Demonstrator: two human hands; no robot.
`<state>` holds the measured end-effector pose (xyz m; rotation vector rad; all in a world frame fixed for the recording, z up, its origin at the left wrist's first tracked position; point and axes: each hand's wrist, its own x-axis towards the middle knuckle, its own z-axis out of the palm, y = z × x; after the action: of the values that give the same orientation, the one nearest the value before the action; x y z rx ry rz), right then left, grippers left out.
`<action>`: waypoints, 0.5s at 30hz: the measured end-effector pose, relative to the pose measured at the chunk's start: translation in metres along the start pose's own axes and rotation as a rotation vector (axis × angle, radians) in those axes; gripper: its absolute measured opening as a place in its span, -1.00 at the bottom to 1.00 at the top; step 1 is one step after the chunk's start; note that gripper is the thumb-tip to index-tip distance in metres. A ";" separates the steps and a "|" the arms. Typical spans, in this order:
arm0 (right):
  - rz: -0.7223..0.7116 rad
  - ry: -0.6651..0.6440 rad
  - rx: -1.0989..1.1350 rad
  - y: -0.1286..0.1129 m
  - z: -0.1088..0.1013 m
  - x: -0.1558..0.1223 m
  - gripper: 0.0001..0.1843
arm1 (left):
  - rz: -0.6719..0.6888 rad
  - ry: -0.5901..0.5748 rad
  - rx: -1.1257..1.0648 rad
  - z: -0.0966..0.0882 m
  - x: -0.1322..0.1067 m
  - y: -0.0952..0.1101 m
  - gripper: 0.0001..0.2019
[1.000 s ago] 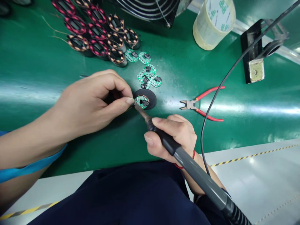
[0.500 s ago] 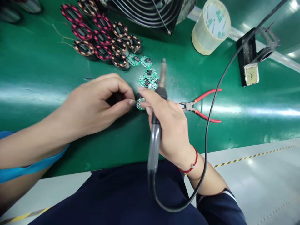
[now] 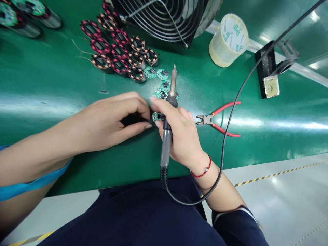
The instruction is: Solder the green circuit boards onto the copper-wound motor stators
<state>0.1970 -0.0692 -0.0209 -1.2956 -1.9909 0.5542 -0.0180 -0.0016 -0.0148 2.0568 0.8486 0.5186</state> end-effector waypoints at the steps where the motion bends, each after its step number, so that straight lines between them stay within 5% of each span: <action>1: 0.002 -0.005 -0.016 0.000 0.000 0.000 -0.52 | -0.013 0.003 -0.005 0.001 0.000 0.001 -0.96; 10: -0.185 0.127 -0.103 -0.001 -0.003 0.001 -0.45 | -0.083 0.095 -0.111 0.007 0.003 0.009 -0.89; 15: -0.279 0.089 -0.092 -0.001 -0.002 0.001 -0.48 | -0.084 0.123 -0.125 0.009 0.005 0.010 -0.84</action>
<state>0.1973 -0.0689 -0.0185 -1.0506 -2.0959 0.2702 -0.0046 -0.0071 -0.0116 1.8826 0.9470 0.6405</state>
